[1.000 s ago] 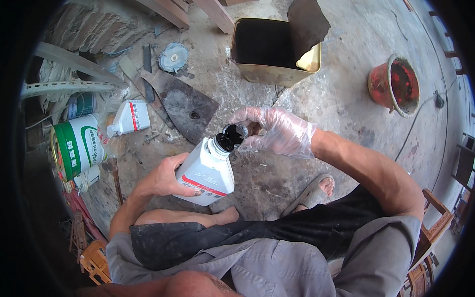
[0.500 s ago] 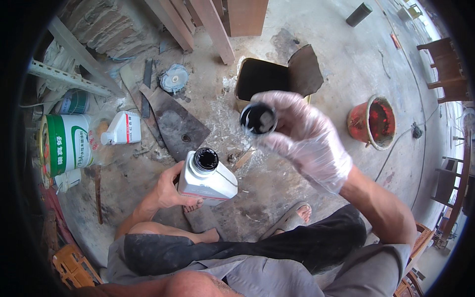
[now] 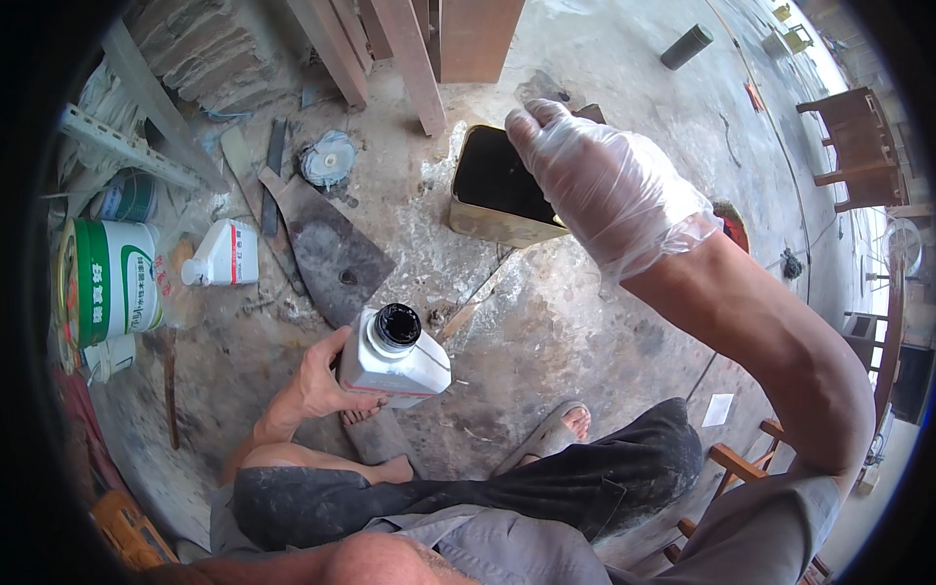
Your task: The person retrieves a white plastic bottle from a wooden crate, opens it, and pours a red liquid into a metal can. They then open a second white bottle and pour a black liquid into the same can. Finally, they stir the contents of the can with a wooden stick.
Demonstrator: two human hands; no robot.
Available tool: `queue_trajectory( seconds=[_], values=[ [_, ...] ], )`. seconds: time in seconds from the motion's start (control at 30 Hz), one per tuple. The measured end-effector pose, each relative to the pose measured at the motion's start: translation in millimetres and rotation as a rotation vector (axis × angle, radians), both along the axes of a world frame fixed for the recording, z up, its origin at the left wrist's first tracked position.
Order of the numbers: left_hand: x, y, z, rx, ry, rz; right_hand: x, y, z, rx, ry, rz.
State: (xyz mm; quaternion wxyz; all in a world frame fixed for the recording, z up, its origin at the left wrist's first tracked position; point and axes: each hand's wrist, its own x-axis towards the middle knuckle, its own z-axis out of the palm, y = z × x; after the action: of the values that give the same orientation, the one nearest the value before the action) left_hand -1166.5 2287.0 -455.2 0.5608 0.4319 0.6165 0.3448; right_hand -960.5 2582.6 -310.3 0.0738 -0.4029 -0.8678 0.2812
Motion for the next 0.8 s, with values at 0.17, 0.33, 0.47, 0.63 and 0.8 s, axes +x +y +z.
queue_trajectory(
  seconds=[0.17, 0.33, 0.47, 0.63, 0.8],
  values=[
    [-0.2, -2.0, 0.0, 0.012, -0.018, 0.029, -3.6, 6.2, -14.4, 0.335, -0.177, 0.258],
    [-0.3, -1.3, 0.1, -0.025, -0.048, 0.074, -3.7, 9.5, -21.4, 0.553, -0.262, 0.429],
    [-1.7, -2.0, -1.7, -0.044, -0.003, 0.053, -0.1, 11.6, -25.0, 0.682, -0.304, 0.509],
    [2.3, 1.9, 1.9, -0.138, -0.065, 0.091, -0.9, 4.1, -18.1, 0.172, -0.386, 0.197],
    [5.8, -0.9, -6.6, -0.016, -0.006, 0.101, -3.1, -19.8, 3.1, -0.491, 0.069, -0.131]
  ],
)
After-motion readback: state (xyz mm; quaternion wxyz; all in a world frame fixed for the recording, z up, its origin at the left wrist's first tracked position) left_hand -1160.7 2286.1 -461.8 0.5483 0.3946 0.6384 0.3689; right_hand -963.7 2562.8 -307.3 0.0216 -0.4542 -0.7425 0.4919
